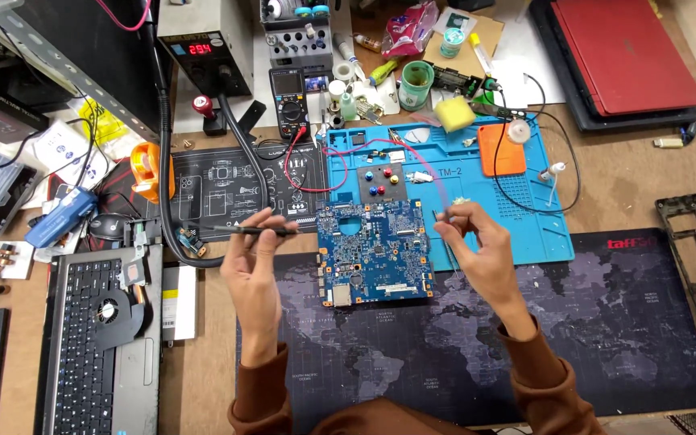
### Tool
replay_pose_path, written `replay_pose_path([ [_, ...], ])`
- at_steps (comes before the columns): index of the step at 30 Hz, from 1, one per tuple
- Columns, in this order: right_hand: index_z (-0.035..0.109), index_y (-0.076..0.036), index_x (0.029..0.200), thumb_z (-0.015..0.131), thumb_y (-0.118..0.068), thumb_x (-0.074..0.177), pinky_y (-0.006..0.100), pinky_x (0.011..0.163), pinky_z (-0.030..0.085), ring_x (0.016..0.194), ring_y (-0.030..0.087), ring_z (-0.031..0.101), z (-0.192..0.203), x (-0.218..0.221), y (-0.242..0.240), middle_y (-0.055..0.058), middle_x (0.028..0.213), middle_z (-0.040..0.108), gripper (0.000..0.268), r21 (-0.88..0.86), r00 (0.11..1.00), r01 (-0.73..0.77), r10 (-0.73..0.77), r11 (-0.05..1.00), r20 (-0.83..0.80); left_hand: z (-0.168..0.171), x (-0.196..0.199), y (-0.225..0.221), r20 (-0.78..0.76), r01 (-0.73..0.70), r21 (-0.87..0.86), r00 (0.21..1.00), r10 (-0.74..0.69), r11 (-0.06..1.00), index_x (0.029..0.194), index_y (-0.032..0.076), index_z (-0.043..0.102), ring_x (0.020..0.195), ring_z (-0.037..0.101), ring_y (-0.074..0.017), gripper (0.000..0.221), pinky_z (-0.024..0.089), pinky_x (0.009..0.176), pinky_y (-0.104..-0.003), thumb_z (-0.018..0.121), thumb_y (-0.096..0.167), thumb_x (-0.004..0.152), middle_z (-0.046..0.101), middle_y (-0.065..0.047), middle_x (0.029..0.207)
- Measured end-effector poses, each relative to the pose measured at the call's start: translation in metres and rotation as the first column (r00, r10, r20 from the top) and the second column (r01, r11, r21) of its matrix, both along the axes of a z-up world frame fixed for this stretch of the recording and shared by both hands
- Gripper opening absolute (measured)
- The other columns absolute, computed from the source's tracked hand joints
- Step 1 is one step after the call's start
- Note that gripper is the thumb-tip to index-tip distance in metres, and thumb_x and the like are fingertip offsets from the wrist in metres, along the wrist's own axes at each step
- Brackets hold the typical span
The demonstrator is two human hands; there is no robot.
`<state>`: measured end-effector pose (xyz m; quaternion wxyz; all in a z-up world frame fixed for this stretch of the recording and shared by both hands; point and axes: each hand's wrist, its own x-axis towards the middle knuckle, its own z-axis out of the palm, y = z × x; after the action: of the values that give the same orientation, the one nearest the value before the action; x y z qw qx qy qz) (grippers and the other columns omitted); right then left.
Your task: Diagnosing a motherboard using a heat gun and multimeter, then assembling a laptop chassis and routing wires.
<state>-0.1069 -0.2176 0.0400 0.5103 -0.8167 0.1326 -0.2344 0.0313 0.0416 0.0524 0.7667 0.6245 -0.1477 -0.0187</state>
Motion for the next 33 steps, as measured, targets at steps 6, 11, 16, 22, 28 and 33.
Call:
replay_pose_path([
  [6,0.057,-0.004,0.099,0.065,-0.008,0.101,0.034,0.075,0.058,0.069,0.018,0.066,-0.04,0.01,-0.004,0.009,0.074,0.066,0.009,0.095,0.997,-0.041,0.034,0.995,0.069,-0.04,0.004,-0.027,-0.029,0.042,0.094,0.999,-0.039,0.995,0.12,0.003,0.066,0.099,0.074,-0.03,0.02,0.06,0.093,-0.041,0.056,0.008,0.104,0.072,-0.019,0.106],
  [11,0.054,-0.002,0.11,0.052,-0.006,0.107,0.032,0.075,0.059,0.075,0.017,0.067,-0.081,0.027,0.005,0.013,0.087,0.067,0.005,0.226,0.996,-0.019,-0.002,0.974,0.093,-0.088,-0.007,-0.063,-0.122,0.149,0.116,0.983,-0.135,0.982,0.117,0.011,0.072,0.094,0.074,-0.0226,0.018,0.058,0.093,-0.037,0.064,0.011,0.1,0.075,-0.014,0.103],
  [16,0.067,0.0,0.125,0.052,-0.008,0.107,0.032,0.082,0.057,0.085,0.016,0.07,-0.079,0.037,0.026,0.017,0.108,0.074,0.024,0.115,0.982,0.093,-0.11,0.989,0.155,-0.079,-0.003,-0.085,-0.061,0.141,0.122,0.989,-0.135,0.982,0.116,0.009,0.072,0.1,0.074,-0.0243,0.017,0.059,0.095,-0.042,0.064,0.008,0.101,0.075,-0.013,0.105],
  [22,0.068,-0.002,0.115,0.063,-0.008,0.102,0.03,0.067,0.056,0.072,0.016,0.066,-0.095,0.046,0.028,0.016,0.09,0.073,0.016,0.0,0.98,0.176,-0.175,0.984,0.099,-0.087,0.004,-0.1,-0.029,0.079,0.226,0.997,-0.074,0.971,0.115,0.012,0.069,0.103,0.073,-0.0243,0.014,0.058,0.096,-0.041,0.061,0.012,0.104,0.072,-0.011,0.105],
  [28,0.066,-0.004,0.107,0.064,-0.008,0.1,0.03,0.06,0.056,0.07,0.02,0.068,-0.107,0.046,0.028,0.016,0.092,0.075,0.009,-0.081,0.985,0.167,-0.163,0.983,0.061,-0.09,0.004,-0.101,0.05,0.085,0.343,0.993,-0.109,0.935,0.115,0.01,0.066,0.107,0.071,-0.0321,0.013,0.055,0.098,-0.051,0.057,0.014,0.107,0.069,-0.014,0.104],
  [33,0.065,-0.004,0.106,0.068,-0.008,0.097,0.034,0.061,0.059,0.076,0.03,0.071,-0.113,0.046,0.029,0.017,0.094,0.073,0.01,-0.166,0.985,0.172,-0.165,0.971,0.052,-0.096,0.01,-0.105,0.098,0.068,0.387,0.989,-0.114,0.92,0.113,0.01,0.067,0.107,0.07,-0.0316,0.011,0.053,0.1,-0.053,0.058,0.014,0.106,0.07,-0.011,0.102],
])
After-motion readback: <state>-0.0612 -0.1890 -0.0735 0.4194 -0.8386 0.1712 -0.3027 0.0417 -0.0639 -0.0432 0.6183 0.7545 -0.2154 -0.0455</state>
